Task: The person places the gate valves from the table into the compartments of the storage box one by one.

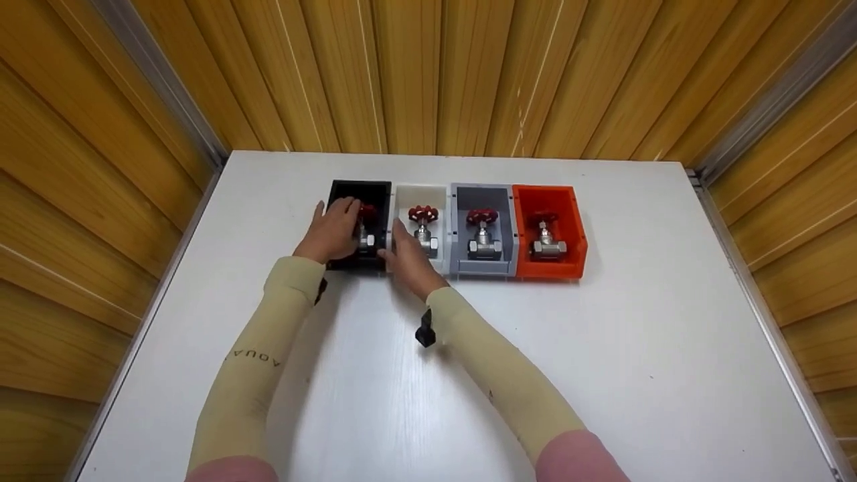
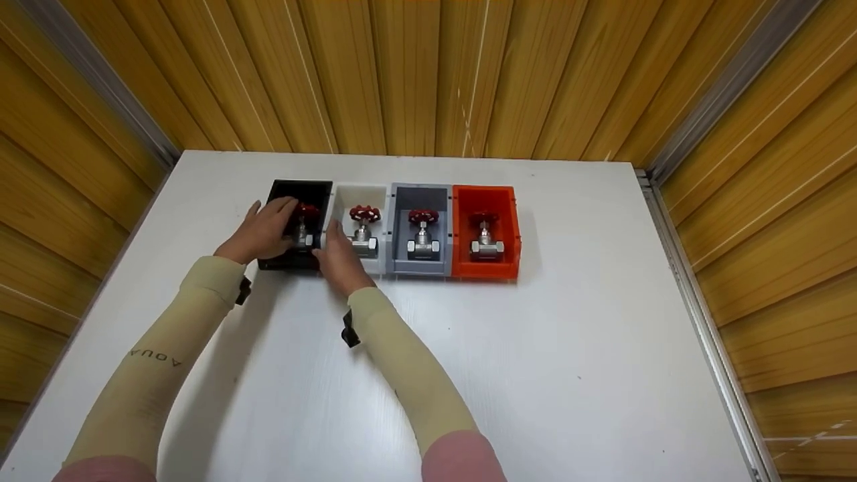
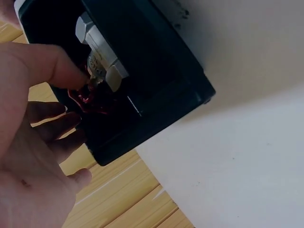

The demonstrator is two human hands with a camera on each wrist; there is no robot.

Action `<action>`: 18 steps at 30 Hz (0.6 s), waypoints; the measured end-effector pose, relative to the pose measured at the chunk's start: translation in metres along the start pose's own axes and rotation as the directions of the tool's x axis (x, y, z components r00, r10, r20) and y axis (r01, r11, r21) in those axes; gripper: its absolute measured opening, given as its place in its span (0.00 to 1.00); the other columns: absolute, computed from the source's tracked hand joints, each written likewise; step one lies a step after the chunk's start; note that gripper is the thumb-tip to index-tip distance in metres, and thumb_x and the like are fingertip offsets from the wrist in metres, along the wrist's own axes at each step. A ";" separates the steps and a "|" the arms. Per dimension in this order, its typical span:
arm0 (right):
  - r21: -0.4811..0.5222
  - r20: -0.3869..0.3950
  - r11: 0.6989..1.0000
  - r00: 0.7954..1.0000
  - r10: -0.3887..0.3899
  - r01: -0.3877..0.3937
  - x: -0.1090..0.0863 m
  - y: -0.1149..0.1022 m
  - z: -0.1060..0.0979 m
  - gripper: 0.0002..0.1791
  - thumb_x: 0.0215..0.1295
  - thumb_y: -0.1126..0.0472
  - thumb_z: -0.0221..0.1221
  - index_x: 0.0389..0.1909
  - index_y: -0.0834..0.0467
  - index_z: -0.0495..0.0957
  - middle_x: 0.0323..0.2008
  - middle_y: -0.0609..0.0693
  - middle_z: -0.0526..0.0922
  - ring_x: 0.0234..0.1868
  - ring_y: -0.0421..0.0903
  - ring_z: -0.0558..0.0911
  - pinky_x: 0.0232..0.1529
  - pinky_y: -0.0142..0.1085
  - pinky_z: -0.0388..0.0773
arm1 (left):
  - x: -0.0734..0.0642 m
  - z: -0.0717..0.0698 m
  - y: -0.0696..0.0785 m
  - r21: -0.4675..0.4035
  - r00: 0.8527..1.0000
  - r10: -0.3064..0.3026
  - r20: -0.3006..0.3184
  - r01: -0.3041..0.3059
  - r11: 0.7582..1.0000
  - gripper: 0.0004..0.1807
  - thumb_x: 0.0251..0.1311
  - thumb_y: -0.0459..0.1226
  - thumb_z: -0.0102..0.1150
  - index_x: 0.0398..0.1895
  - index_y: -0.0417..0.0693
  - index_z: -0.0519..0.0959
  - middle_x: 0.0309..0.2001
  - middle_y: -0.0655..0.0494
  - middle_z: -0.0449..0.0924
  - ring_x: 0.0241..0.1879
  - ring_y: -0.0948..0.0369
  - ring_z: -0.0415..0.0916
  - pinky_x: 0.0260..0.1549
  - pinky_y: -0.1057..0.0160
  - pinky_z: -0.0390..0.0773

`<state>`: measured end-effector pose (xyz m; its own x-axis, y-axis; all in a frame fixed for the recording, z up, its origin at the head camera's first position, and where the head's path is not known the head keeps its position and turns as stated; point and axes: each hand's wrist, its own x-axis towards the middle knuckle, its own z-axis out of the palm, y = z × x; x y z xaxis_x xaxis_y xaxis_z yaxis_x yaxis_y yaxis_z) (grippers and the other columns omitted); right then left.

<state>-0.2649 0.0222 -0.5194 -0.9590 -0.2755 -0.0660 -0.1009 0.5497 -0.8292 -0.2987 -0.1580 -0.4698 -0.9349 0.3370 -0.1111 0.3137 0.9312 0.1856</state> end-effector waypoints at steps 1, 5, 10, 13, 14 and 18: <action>-0.002 -0.008 1.000 1.000 -0.006 0.006 -0.001 0.001 -0.001 0.43 0.71 0.55 0.54 0.77 0.58 0.38 0.77 0.53 0.47 0.77 0.47 0.49 0.76 0.40 0.47 | 0.000 0.000 0.001 -0.001 1.000 0.006 -0.009 -0.006 1.000 0.41 0.59 0.35 0.58 0.74 0.38 0.53 0.74 0.40 0.53 0.75 0.45 0.48 0.72 0.37 0.44; -0.022 -0.037 0.999 0.999 -0.036 0.035 -0.002 0.001 -0.008 0.41 0.72 0.52 0.52 0.77 0.59 0.41 0.77 0.56 0.49 0.76 0.49 0.53 0.76 0.41 0.51 | -0.002 -0.001 0.002 0.014 0.997 0.032 -0.072 -0.032 0.999 0.37 0.61 0.36 0.56 0.73 0.37 0.55 0.73 0.39 0.56 0.74 0.45 0.51 0.71 0.36 0.47; -0.062 -0.064 0.995 0.995 -0.079 0.075 -0.004 0.001 -0.017 0.39 0.73 0.49 0.49 0.76 0.61 0.45 0.76 0.60 0.50 0.76 0.51 0.54 0.75 0.43 0.53 | -0.006 0.000 0.004 0.034 0.981 0.054 -0.187 -0.049 0.998 0.35 0.62 0.39 0.57 0.70 0.36 0.60 0.70 0.39 0.61 0.72 0.45 0.56 0.70 0.36 0.51; -0.075 -0.077 0.995 0.994 -0.078 0.072 -0.007 0.001 -0.024 0.39 0.73 0.46 0.49 0.76 0.58 0.47 0.77 0.57 0.48 0.77 0.51 0.52 0.75 0.44 0.53 | -0.009 0.001 0.009 0.022 0.974 0.050 -0.220 -0.047 0.999 0.35 0.63 0.43 0.57 0.70 0.37 0.60 0.70 0.39 0.62 0.72 0.45 0.55 0.70 0.37 0.50; -0.081 -0.079 0.994 0.994 -0.076 0.070 -0.009 0.001 -0.027 0.39 0.73 0.45 0.49 0.76 0.57 0.47 0.77 0.55 0.47 0.77 0.51 0.51 0.75 0.44 0.53 | -0.011 0.001 0.011 0.018 0.974 0.045 -0.224 -0.042 0.999 0.36 0.64 0.45 0.57 0.70 0.38 0.60 0.70 0.40 0.62 0.72 0.45 0.55 0.71 0.37 0.49; -0.110 -0.077 0.992 0.995 -0.070 0.062 -0.017 0.001 -0.040 0.39 0.72 0.44 0.50 0.76 0.56 0.49 0.78 0.52 0.46 0.77 0.51 0.52 0.75 0.46 0.54 | -0.016 0.001 0.021 0.003 0.973 0.025 -0.231 -0.025 1.000 0.37 0.65 0.51 0.54 0.71 0.42 0.60 0.71 0.42 0.61 0.73 0.46 0.53 0.72 0.39 0.47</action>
<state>-0.2595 0.0593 -0.4968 -0.9672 -0.2517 0.0356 -0.1882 0.6149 -0.7658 -0.2773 -0.1433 -0.4647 -0.9397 0.3194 0.1219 0.3377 0.9229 0.1849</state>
